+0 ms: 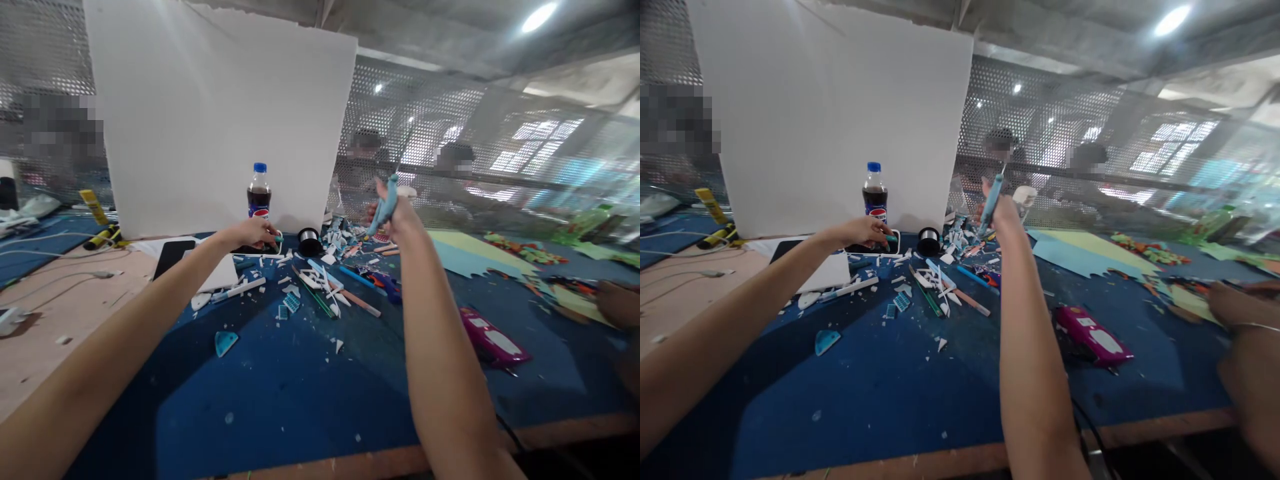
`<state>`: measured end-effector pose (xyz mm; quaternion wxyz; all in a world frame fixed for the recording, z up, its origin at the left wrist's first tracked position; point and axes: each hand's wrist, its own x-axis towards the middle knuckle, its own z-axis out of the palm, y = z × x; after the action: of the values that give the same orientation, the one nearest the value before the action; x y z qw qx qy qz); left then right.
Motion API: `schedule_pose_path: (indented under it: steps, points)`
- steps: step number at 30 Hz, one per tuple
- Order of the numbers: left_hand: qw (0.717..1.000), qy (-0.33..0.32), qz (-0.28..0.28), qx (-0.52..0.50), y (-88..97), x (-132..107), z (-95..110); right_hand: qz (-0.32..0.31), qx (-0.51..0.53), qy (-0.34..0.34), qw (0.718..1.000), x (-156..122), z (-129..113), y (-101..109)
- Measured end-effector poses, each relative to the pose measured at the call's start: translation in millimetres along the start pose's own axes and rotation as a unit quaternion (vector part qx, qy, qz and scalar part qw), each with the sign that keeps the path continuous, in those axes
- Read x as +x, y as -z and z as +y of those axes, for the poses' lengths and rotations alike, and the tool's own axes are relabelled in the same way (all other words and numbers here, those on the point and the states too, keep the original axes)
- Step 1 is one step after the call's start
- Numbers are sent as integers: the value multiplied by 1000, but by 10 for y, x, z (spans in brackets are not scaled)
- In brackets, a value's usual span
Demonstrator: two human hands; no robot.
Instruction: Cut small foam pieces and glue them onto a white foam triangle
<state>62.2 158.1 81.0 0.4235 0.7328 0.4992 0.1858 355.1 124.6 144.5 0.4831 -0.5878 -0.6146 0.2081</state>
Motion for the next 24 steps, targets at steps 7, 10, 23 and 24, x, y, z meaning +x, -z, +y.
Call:
schedule_pose_path:
  steps: [7, 10, 23, 24]
  points:
    - [996, 22, 89, 19, 190, -40, 40, -310, 144, -187, 921, -225, -176, 44]
    - [992, 31, 124, 17, 244, -44, 58, -370, 160, -212, 890, -280, -250, -48]
    - [973, -22, 231, 8, 564, -293, 111, -589, 201, -251, 741, -236, -247, -421]
    - [973, -23, 231, 8, 562, -297, 111, -588, 203, -256, 740, -241, -248, -453]
